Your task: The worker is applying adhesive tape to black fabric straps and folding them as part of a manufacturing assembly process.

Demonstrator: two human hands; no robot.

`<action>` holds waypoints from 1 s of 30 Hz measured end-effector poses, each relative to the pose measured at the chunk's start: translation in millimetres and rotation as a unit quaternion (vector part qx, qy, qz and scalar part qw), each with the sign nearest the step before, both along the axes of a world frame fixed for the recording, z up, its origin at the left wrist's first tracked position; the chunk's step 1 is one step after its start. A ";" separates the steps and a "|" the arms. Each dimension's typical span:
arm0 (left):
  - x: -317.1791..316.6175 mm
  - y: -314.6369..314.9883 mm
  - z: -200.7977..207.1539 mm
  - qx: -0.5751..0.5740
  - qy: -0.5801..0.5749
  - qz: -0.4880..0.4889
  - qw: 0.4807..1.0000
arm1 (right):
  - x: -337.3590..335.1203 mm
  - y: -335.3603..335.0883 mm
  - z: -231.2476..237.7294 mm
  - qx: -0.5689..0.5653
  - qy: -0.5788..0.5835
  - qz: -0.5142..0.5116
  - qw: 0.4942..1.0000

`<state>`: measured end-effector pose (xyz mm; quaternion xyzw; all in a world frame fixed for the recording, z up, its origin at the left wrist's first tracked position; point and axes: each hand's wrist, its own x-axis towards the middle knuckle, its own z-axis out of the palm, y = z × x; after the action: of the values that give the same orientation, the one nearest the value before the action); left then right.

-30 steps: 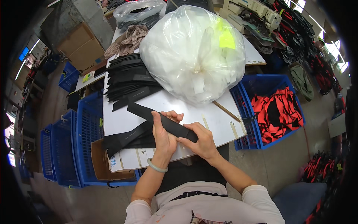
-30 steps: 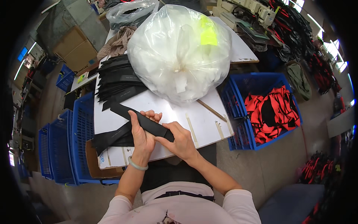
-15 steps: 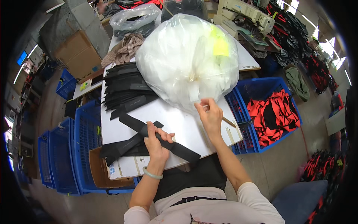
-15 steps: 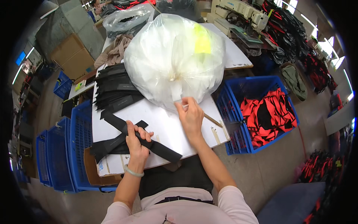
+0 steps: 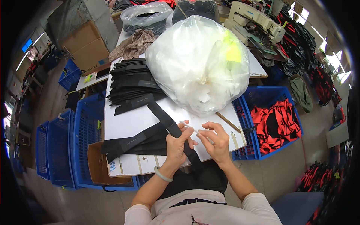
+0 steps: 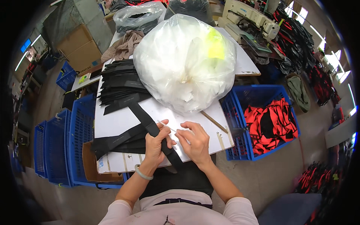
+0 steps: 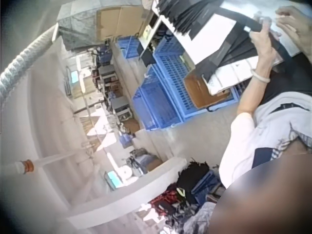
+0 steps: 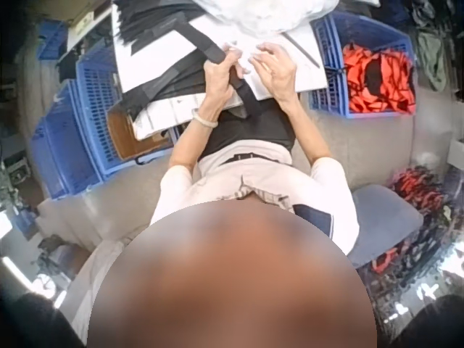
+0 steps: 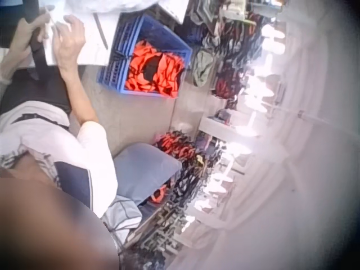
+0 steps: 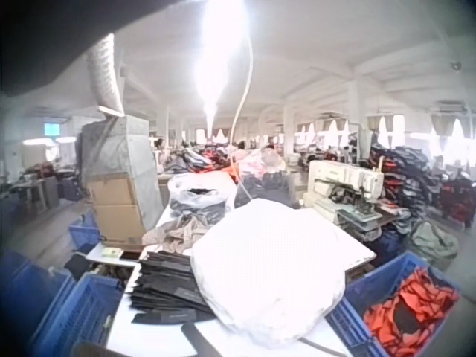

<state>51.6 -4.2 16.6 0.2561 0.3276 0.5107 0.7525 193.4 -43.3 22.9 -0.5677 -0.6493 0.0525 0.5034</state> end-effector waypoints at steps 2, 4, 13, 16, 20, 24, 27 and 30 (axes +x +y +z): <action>1.1 0.2 -2.3 0.015 0.011 -0.008 1.000 | 1.9 -2.2 4.3 0.039 -0.074 0.032 0.996; -1.6 -2.3 -3.9 0.029 0.023 -0.007 0.999 | 1.5 -2.5 6.1 -0.004 -0.013 0.090 0.996; -9.4 -19.7 -10.3 0.091 0.091 -0.035 0.991 | 1.1 -12.1 11.9 -0.195 0.041 0.175 0.964; -16.1 -19.1 -8.0 0.082 0.098 -0.044 0.991 | 10.2 -4.2 -1.4 -0.199 0.163 0.252 0.933; -18.7 -20.2 -9.0 0.077 0.061 -0.033 0.995 | 7.4 -6.3 -6.8 -0.240 0.347 0.251 0.871; -20.0 -20.5 -8.9 0.094 0.083 -0.012 0.992 | -1.1 -4.8 -7.9 -0.247 0.376 0.220 0.865; -23.3 -20.8 -2.4 0.112 0.096 -0.018 0.989 | -5.3 -1.7 -7.8 -0.249 0.334 0.244 0.875; -25.8 -21.0 -3.1 0.114 0.057 -0.012 0.992 | -13.8 -5.8 -2.1 -0.256 0.381 0.263 0.849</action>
<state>25.8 -25.1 13.5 0.3730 0.3066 0.5206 0.7042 179.6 -49.0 20.7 -0.4196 -0.4949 0.5593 0.5159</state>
